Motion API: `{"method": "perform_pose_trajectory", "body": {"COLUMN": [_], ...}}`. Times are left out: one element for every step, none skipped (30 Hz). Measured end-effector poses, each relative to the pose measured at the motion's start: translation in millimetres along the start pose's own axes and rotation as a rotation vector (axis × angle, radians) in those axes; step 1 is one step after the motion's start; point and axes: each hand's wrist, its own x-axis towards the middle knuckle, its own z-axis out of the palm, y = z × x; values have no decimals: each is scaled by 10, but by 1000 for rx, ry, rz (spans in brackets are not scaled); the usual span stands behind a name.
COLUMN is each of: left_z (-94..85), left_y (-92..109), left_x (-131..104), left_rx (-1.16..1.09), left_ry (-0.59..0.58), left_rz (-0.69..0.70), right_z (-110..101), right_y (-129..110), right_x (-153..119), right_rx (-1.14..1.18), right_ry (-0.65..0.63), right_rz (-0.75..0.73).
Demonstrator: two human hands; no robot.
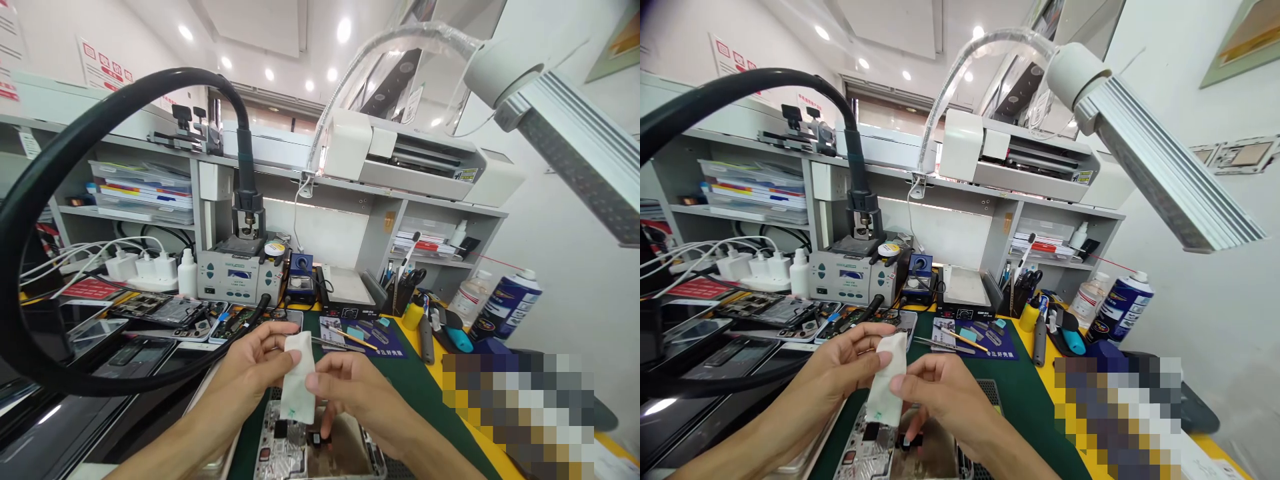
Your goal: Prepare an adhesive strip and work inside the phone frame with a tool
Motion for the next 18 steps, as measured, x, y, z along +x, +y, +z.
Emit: {"method": "perform_pose_trajectory", "body": {"left_z": [-3, -7, -11, -14, -17, -18, -19, -20, -20, -21, -23, -26, -29, -32, -36, -38, -40, -40], "left_y": [-8, -16, -23, -30, -34, -35, -34, -30, -23, -14, -2, 11, 25, 39, 51, 61, 68, 71], "left_x": [2, 6, 10, 14, 18, 21, 22, 23, 24, 25, 27, 31, 36, 43, 51, 59, 65, 71], "left_rx": [5, 9, 13, 15, 15, 11, 2, -15, -38, -67, -98, -132, -170, -207, -240, -268, -288, -300], "left_ry": [1, 0, -2, -6, -7, -9, -8, -6, -4, -2, -1, 0, 0, -2, -4, -9, -15, -24], "left_rz": [4, 7, 8, 6, 4, 0, -3, -9, -19, -34, -52, -73, -97, -122, -145, -165, -184, -202], "right_z": [11, 17, 20, 19, 16, 12, 7, 1, -4, -9, -14, -19, -23, -28, -32, -37, -42, -48], "right_y": [6, 10, 12, 13, 14, 16, 20, 25, 31, 37, 41, 43, 42, 38, 31, 23, 14, 6], "right_x": [3, 7, 12, 18, 24, 31, 37, 41, 45, 48, 48, 48, 46, 43, 40, 37, 34, 32], "right_rx": [-11, -15, -13, -9, -5, 0, 4, 7, 10, 14, 16, 20, 26, 34, 42, 52, 62, 73], "right_ry": [20, 39, 55, 63, 65, 64, 58, 51, 45, 43, 44, 44, 46, 47, 48, 50, 52, 57], "right_rz": [-10, -16, -20, -21, -18, -17, -13, -10, -9, -9, -11, -11, -14, -17, -17, -16, -14, -12]}}
